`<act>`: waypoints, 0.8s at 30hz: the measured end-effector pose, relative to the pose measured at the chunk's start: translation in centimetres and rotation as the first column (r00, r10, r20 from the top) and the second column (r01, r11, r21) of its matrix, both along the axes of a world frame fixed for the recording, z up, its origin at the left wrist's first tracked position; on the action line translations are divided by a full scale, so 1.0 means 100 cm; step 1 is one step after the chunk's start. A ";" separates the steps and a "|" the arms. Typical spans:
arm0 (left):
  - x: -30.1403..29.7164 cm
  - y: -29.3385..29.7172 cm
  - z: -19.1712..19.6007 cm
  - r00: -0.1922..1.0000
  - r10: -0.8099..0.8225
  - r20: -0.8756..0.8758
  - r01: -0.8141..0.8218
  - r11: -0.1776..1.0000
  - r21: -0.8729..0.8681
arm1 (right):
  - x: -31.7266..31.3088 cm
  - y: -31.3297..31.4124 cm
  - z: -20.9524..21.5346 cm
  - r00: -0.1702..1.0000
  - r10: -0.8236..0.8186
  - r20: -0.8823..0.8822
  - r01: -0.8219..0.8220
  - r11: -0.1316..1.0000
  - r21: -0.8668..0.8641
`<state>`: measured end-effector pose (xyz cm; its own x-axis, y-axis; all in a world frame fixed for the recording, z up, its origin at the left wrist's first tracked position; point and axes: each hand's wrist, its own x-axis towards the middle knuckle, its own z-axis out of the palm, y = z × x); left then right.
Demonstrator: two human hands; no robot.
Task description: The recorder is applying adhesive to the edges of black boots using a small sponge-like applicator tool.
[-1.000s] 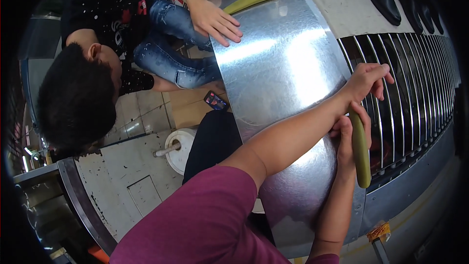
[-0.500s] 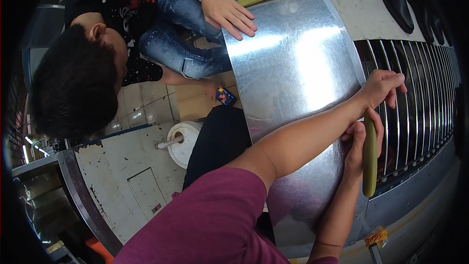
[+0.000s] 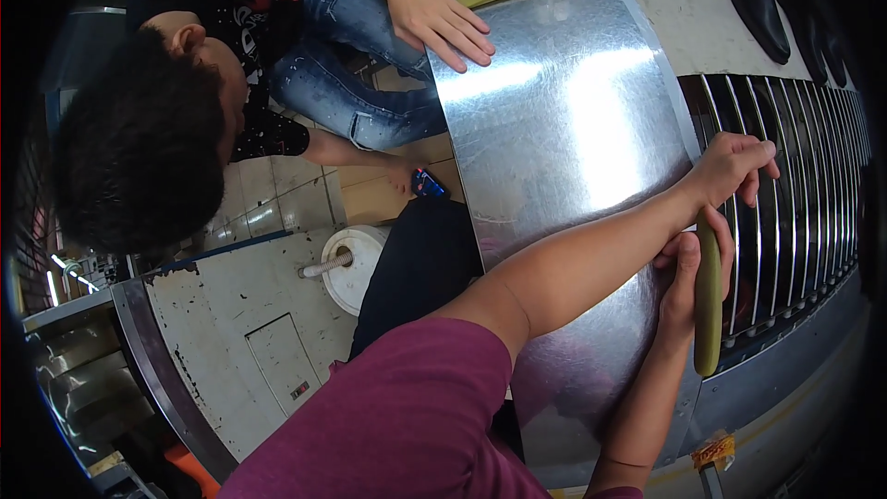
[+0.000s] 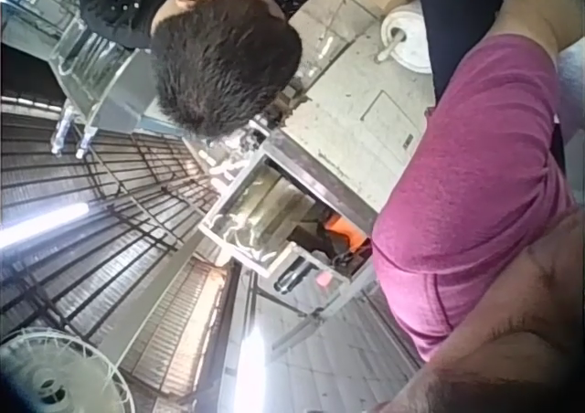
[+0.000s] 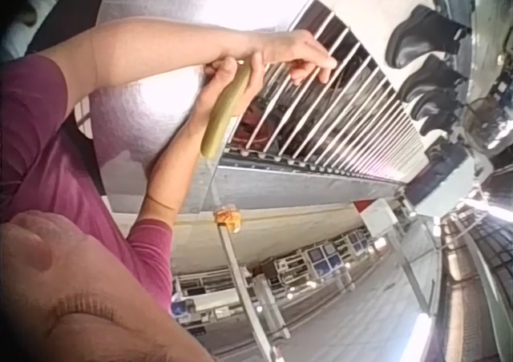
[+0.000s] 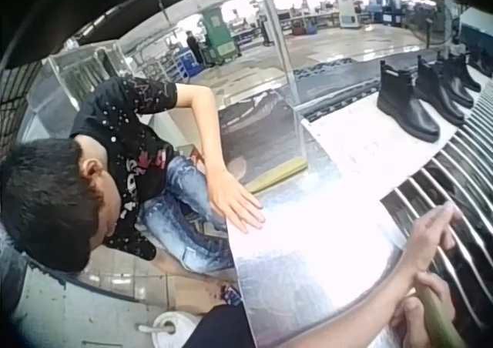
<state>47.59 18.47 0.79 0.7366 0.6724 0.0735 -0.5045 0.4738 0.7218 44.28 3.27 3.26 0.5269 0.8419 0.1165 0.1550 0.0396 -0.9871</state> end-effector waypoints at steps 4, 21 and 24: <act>0.000 0.003 0.001 1.000 -0.007 0.001 0.007 1.000 -0.008 | 0.002 0.002 0.000 1.000 0.003 0.014 -0.003 1.000 0.001; -0.005 0.000 0.009 0.999 0.033 -0.011 -0.034 0.998 -0.052 | 0.000 -0.010 -0.003 0.994 -0.111 0.012 0.112 0.991 -0.070; 0.003 -0.010 0.015 0.999 0.041 -0.002 -0.041 0.999 -0.010 | 0.005 -0.007 0.004 0.990 -0.082 0.115 0.079 0.996 0.031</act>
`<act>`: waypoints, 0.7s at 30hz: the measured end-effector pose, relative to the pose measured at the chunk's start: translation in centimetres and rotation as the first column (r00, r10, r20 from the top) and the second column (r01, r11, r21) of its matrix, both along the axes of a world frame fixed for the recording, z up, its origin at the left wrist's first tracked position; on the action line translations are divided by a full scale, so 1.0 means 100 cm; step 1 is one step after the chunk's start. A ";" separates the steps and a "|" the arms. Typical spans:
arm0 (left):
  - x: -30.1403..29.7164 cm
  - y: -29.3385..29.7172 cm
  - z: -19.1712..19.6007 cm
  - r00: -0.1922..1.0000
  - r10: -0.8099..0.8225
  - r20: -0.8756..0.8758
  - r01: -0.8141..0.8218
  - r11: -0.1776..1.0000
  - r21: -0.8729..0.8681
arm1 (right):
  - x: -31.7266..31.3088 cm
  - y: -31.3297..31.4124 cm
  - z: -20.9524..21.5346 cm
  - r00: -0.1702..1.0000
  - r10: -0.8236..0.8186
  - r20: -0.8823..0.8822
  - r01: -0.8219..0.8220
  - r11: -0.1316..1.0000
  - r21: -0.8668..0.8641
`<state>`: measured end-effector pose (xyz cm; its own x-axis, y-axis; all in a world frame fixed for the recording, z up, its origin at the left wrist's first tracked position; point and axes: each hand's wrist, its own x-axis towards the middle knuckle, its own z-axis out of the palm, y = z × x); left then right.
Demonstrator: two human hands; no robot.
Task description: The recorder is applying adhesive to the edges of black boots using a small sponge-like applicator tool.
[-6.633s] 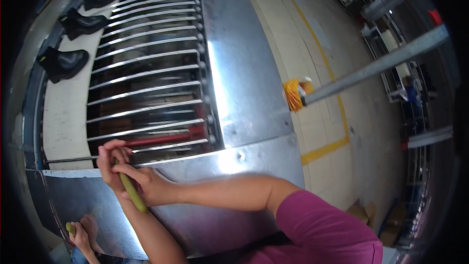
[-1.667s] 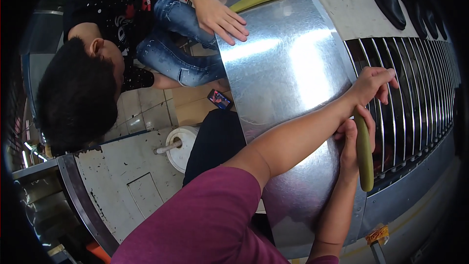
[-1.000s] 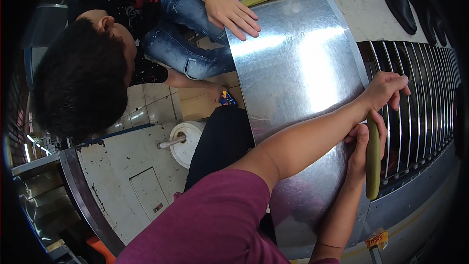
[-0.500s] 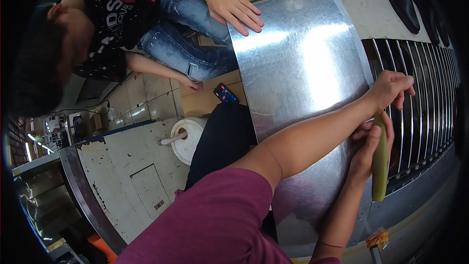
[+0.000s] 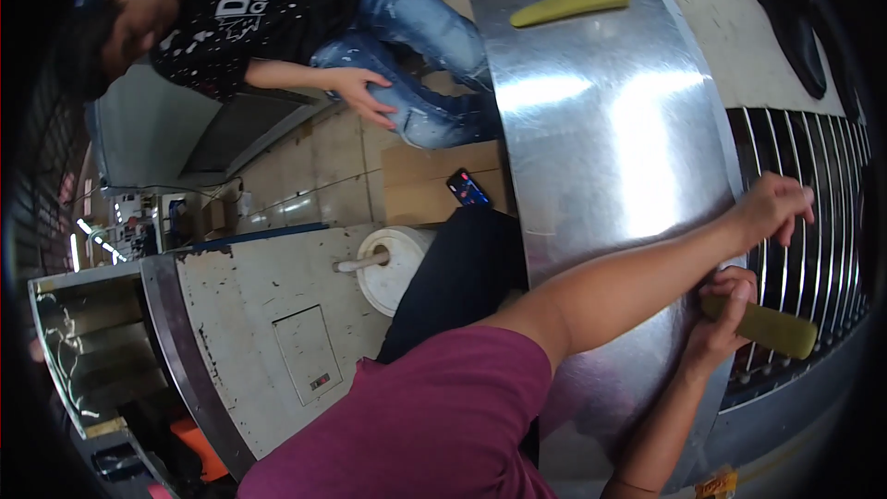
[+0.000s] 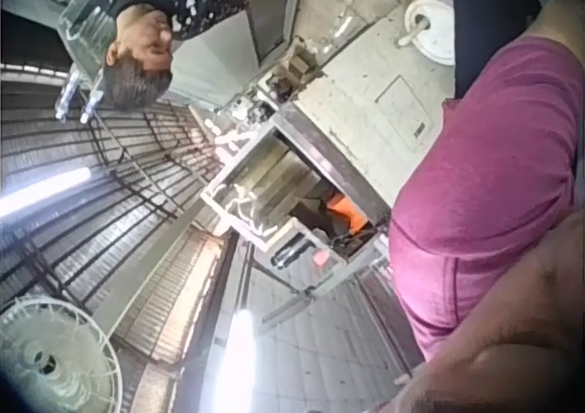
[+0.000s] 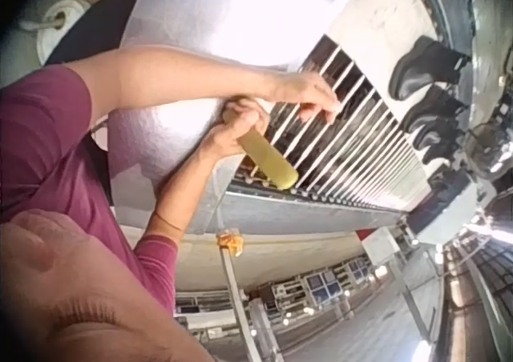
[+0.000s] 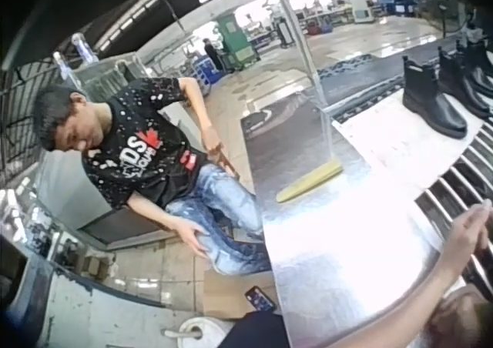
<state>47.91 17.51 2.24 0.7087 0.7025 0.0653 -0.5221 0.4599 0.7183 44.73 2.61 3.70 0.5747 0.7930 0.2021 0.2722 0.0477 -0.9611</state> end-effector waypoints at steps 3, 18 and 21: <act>-0.005 0.001 -0.010 0.997 -0.001 -0.078 0.013 0.988 0.151 | -0.011 0.010 -0.005 0.986 -0.089 -0.139 0.092 0.996 0.017; 0.004 0.001 -0.005 0.994 -0.099 0.041 0.089 0.973 0.214 | 0.008 0.012 -0.003 0.940 -0.202 -0.275 0.192 0.979 -0.066; -0.007 0.000 0.005 0.974 -0.228 0.008 0.223 0.959 0.174 | 0.013 0.010 -0.005 0.944 -0.166 -0.284 0.159 0.986 -0.048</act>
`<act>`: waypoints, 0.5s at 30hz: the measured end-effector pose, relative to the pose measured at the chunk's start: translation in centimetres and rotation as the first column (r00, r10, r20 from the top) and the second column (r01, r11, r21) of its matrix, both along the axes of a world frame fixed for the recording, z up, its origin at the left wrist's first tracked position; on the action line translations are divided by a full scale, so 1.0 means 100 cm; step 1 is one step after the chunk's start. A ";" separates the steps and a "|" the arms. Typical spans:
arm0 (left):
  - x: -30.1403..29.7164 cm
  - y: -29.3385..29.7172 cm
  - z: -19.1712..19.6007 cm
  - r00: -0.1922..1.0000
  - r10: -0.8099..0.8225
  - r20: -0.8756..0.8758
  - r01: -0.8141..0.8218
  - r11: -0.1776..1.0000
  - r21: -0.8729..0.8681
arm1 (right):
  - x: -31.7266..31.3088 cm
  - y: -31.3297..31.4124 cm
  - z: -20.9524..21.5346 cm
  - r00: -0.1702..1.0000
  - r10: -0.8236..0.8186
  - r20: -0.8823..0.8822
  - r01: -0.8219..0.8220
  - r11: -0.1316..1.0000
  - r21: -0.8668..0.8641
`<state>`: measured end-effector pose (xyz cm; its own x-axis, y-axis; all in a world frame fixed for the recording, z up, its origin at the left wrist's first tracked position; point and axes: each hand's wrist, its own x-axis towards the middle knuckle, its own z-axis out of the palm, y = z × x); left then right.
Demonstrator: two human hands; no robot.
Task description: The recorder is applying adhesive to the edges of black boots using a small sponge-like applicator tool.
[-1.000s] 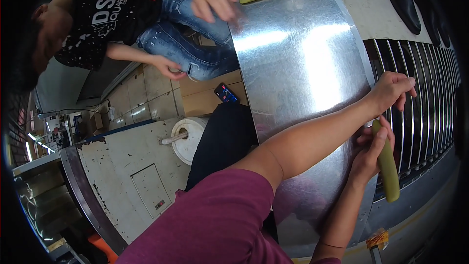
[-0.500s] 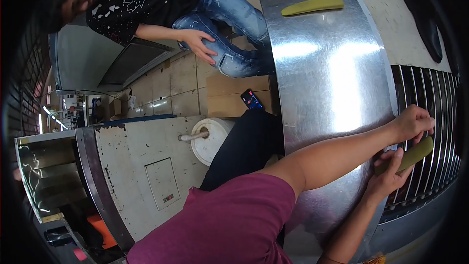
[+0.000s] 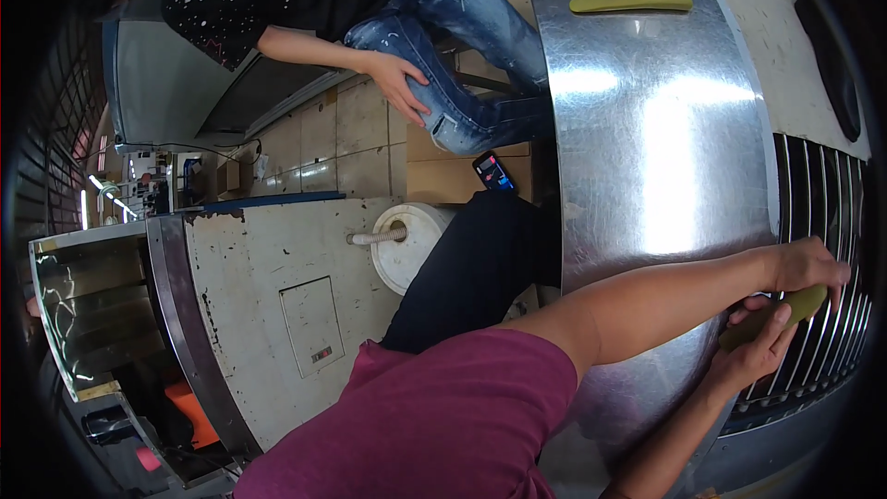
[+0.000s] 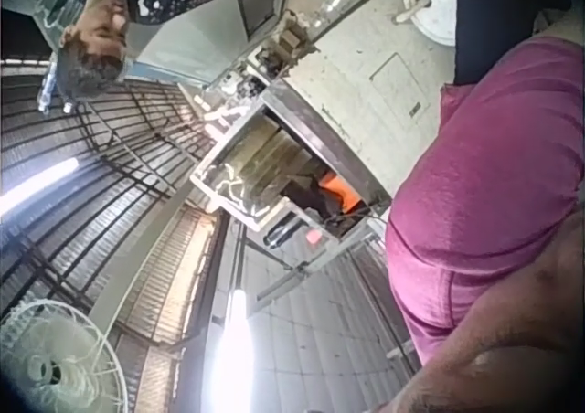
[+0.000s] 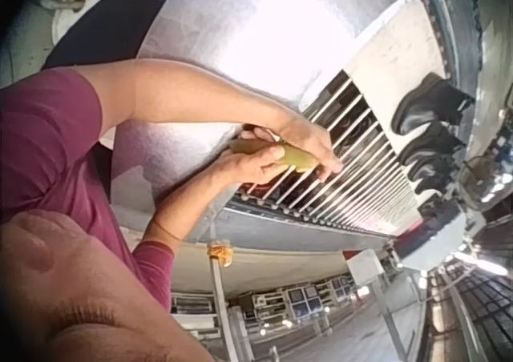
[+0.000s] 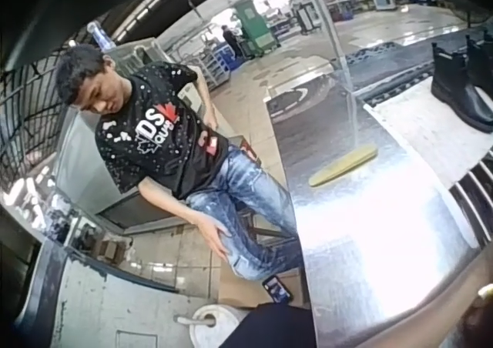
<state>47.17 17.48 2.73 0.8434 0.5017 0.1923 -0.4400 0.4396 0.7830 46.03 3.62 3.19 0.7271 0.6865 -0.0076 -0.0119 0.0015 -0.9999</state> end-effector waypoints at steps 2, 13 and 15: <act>-0.001 -0.002 0.002 0.994 -0.094 -0.054 0.094 0.996 -0.012 | 0.001 -0.002 -0.001 1.000 0.020 -0.014 -0.019 0.999 0.034; -0.035 -0.002 0.016 0.848 -0.450 -0.280 0.485 0.872 0.067 | -0.004 -0.006 -0.009 0.996 -0.066 -0.055 0.068 0.997 0.031; -0.037 0.000 0.017 0.813 -0.513 -0.276 0.562 0.814 0.143 | -0.002 -0.007 -0.009 0.998 -0.046 -0.038 0.048 0.997 0.065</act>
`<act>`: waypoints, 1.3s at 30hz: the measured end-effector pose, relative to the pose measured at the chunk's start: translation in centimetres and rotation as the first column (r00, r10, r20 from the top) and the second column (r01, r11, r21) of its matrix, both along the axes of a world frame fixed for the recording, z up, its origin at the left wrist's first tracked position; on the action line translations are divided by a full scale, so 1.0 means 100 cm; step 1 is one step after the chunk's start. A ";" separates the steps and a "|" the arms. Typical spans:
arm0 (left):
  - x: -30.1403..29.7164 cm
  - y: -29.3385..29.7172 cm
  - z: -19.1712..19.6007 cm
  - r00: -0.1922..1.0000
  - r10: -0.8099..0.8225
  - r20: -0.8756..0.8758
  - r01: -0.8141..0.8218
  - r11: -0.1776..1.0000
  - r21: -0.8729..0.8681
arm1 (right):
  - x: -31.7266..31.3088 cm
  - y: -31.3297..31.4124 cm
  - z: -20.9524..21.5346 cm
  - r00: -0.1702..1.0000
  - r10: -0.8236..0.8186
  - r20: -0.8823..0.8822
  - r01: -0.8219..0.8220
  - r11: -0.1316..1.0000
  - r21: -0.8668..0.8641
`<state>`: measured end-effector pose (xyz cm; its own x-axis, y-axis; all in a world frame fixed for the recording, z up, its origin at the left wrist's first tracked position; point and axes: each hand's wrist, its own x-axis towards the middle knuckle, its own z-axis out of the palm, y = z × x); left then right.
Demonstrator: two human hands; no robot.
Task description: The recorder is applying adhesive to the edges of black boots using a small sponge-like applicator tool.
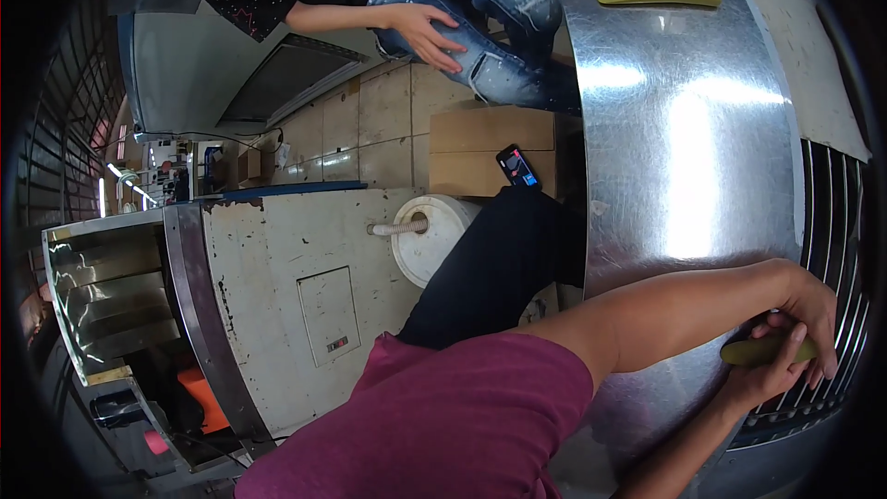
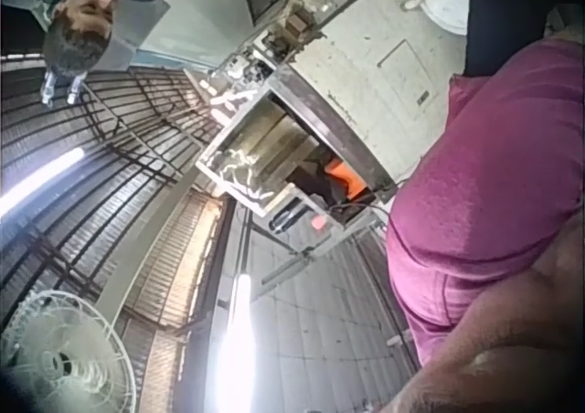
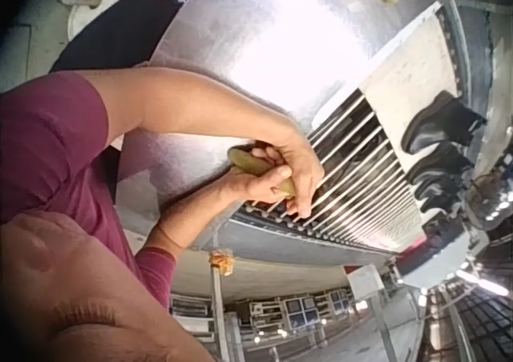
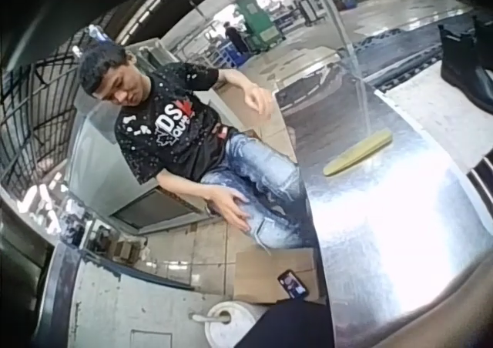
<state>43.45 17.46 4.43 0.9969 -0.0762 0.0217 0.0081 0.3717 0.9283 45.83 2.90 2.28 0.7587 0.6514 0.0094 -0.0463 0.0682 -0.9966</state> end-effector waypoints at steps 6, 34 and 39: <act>0.007 -0.002 -0.008 0.993 0.104 -0.060 -0.104 0.995 0.007 | 0.007 -0.007 -0.006 0.998 -0.050 -0.023 0.049 0.998 -0.048; 0.072 -0.006 -0.040 0.674 0.738 -0.034 -0.612 0.532 -0.585 | 0.065 -0.054 -0.035 0.937 0.247 -0.249 -0.177 0.946 0.271; 0.072 -0.003 -0.039 0.674 0.737 -0.046 -0.607 0.518 -0.603 | 0.091 -0.053 -0.039 0.825 0.425 -0.373 -0.155 0.804 0.574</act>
<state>50.65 17.17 0.49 0.7092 0.7048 0.0177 -0.6106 0.6015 0.5152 54.97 -2.36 -1.65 0.5299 0.8424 0.0976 -0.5908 0.4493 -0.6701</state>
